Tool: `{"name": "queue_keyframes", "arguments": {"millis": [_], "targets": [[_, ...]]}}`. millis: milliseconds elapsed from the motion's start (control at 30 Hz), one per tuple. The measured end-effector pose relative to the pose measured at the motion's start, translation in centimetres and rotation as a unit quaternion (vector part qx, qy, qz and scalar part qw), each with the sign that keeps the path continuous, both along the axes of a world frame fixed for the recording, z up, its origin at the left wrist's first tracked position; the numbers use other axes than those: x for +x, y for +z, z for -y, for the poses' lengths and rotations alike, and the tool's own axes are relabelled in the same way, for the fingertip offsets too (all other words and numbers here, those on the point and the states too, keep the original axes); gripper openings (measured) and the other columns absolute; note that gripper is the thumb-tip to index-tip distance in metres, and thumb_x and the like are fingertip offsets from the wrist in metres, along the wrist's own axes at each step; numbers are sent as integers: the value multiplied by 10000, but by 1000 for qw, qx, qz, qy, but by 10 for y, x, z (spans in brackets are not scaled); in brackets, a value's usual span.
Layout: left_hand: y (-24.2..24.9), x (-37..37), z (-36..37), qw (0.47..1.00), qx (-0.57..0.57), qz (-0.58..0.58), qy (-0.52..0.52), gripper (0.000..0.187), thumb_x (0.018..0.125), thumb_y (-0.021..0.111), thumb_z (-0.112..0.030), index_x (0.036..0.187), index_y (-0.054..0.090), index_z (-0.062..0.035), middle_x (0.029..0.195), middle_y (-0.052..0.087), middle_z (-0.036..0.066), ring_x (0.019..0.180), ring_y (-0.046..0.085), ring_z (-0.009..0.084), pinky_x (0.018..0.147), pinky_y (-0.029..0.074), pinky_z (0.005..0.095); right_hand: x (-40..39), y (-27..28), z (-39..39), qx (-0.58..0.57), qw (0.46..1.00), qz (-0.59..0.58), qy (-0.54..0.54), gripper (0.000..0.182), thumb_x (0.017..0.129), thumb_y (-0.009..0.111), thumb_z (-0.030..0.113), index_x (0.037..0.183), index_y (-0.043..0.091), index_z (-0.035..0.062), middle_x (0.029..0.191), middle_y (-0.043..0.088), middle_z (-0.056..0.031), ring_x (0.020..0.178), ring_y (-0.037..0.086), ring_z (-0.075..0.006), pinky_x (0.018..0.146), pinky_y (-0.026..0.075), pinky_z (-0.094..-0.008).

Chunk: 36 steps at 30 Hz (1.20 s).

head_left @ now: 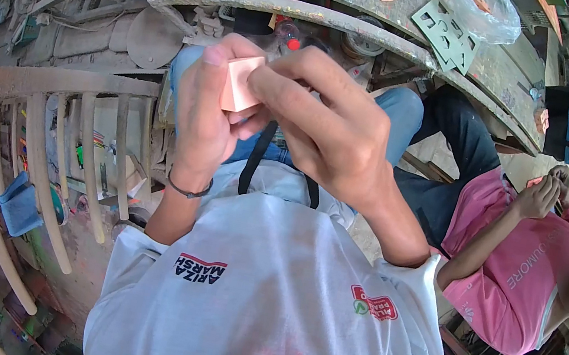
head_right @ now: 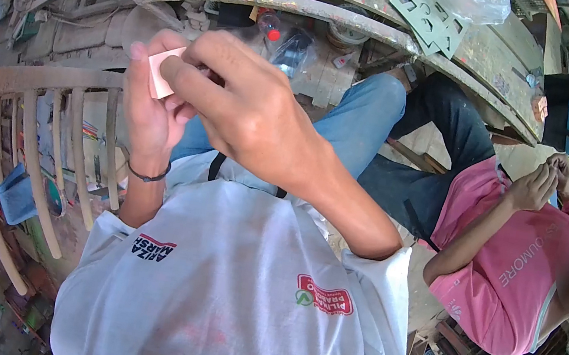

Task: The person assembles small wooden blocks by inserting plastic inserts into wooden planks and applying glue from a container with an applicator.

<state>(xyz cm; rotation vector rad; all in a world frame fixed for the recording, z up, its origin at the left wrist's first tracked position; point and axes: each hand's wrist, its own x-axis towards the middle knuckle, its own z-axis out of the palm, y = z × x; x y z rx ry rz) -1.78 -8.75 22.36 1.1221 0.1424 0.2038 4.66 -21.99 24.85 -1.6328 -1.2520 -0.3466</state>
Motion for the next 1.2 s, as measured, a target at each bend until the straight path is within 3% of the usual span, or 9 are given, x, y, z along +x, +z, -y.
{"name": "queue_keyframes", "arguments": {"millis": [233,367,567,633,667,767,833,900,1200], "targets": [[3,-1,8,998,-54,-14,-1,537,976,339,-491,868,527,1,640,467,14,453,326,24,359,274,174,3,2,1,6,999,0,-39,264,648,636,-116,904,627,-50,811,567,-121,678,579,-233,591,482,-299],[4,-1,3,1000,-26,7,-3,535,970,360,-494,865,527,4,642,470,10,455,329,22,361,273,177,3,-3,3,12,1000,1,19,264,641,641,-116,896,619,-48,804,576,-122,669,574,-238,586,479,-311],[4,3,7,999,-38,-13,-11,550,968,353,-504,854,524,7,644,473,13,458,339,25,358,276,178,5,2,1,12,999,13,-36,259,651,656,-107,903,631,-49,811,592,-121,678,592,-237,585,482,-296],[1,3,6,1000,-30,-6,-3,568,963,353,-522,846,521,7,652,481,21,450,334,30,356,278,181,5,0,5,21,998,-55,-4,220,656,667,-60,868,626,-18,775,538,-102,658,570,-247,575,482,-326],[0,2,5,999,-41,8,-9,580,959,351,-534,844,519,9,657,485,26,450,335,32,355,276,183,4,3,8,12,994,-110,-10,153,711,659,-56,854,641,-5,794,585,-97,672,593,-224,580,492,-305],[1,2,4,999,-45,22,-14,598,953,350,-553,845,515,11,663,489,33,449,337,34,354,275,188,3,8,14,20,976,-215,-7,139,721,655,-49,852,647,-5,812,622,-100,698,611,-203,595,497,-284],[4,1,5,999,-38,22,-19,605,950,350,-560,848,513,13,663,488,36,448,338,35,353,275,191,2,7,15,38,982,-185,-1,128,738,651,-43,860,652,-5,821,639,-99,694,618,-183,600,496,-274],[7,-1,5,1000,13,14,-18,523,971,263,-539,881,451,-59,668,474,6,439,295,15,354,246,166,-4,14,16,24,957,-289,12,109,784,633,-86,893,637,-86,884,626,-135,721,607,-146,580,503,-238],[1,-5,0,999,27,29,-36,547,967,252,-551,905,463,-50,696,504,15,458,330,13,362,264,169,-10,16,11,-18,965,-261,-16,119,782,638,-81,900,649,-65,849,642,-109,676,605,-125,582,492,-230]]}}
